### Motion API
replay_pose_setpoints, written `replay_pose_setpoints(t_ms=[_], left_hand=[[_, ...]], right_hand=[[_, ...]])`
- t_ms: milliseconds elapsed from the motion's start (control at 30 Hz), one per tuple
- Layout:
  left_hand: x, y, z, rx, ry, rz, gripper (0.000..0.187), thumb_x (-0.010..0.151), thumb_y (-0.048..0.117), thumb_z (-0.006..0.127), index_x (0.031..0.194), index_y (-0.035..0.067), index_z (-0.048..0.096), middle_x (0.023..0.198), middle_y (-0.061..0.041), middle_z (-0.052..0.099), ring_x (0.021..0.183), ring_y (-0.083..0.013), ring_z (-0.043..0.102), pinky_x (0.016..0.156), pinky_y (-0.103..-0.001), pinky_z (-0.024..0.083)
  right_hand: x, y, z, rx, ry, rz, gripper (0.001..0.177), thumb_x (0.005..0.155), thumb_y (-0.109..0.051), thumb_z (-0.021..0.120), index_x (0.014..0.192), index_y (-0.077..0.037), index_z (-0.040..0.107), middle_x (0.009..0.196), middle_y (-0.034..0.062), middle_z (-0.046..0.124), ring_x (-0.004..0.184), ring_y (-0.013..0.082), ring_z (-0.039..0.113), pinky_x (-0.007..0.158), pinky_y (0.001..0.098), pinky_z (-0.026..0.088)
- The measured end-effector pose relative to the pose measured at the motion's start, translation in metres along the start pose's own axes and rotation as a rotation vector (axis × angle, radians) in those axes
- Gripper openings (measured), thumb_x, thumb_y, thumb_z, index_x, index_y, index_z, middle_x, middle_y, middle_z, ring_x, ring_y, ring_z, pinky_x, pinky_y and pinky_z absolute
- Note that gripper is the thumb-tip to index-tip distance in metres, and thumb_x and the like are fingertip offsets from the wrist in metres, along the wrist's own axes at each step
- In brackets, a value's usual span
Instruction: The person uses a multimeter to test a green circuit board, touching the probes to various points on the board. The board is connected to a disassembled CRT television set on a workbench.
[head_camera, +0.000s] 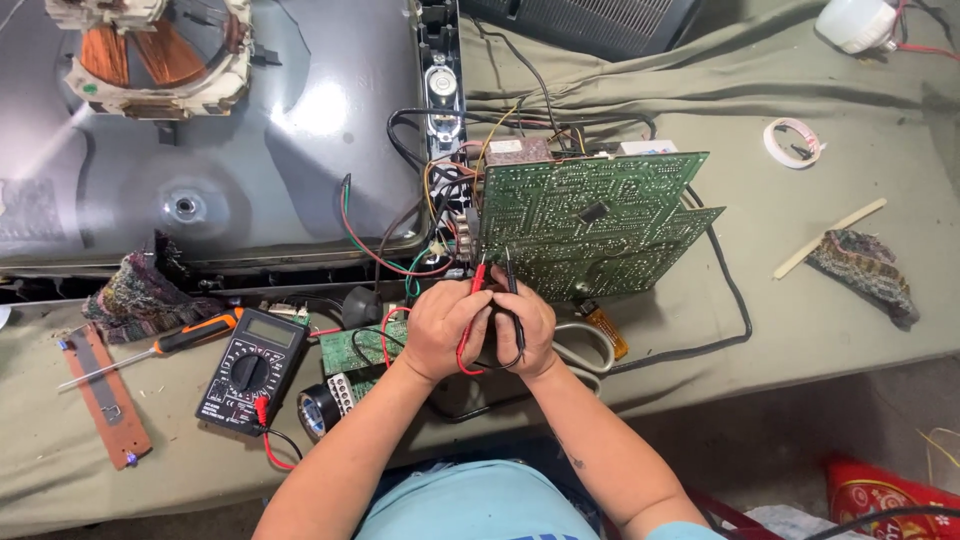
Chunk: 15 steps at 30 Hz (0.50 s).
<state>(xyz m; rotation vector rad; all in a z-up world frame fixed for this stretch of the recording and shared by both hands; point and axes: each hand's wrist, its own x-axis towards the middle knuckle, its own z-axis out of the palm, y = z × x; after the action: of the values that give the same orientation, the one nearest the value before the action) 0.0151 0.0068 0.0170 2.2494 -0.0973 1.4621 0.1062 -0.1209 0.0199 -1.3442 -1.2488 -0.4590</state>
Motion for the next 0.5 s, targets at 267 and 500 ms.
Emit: replay_pose_setpoints(t_ms=[267,500], left_hand=[[-0.001,-0.001,-0.004,-0.07,-0.026,-0.018,0.041,0.101,0.044,0.055,0.12,0.011,0.068,0.099,-0.013,0.065,0.08,-0.0331,0.067,0.07,-0.043,0.056],[-0.008,-0.002,0.0,-0.068,-0.004,-0.032,0.048,0.103,0.047,0.047,0.124,0.007,0.062,0.102,-0.015,0.065,0.082,-0.0347,0.066,0.071,-0.044,0.055]], right_hand=[[0.0,-0.002,-0.005,0.012,-0.034,-0.004,0.052,0.102,-0.044,0.049,0.113,0.003,0.068,0.113,0.0262,0.072,0.099,0.041,0.075,0.081,0.0418,0.061],[-0.01,0.003,-0.008,-0.068,0.01,0.008,0.041,0.101,-0.026,0.049,0.111,0.003,0.075,0.096,0.0165,0.072,0.08,0.0315,0.072,0.072,0.0368,0.061]])
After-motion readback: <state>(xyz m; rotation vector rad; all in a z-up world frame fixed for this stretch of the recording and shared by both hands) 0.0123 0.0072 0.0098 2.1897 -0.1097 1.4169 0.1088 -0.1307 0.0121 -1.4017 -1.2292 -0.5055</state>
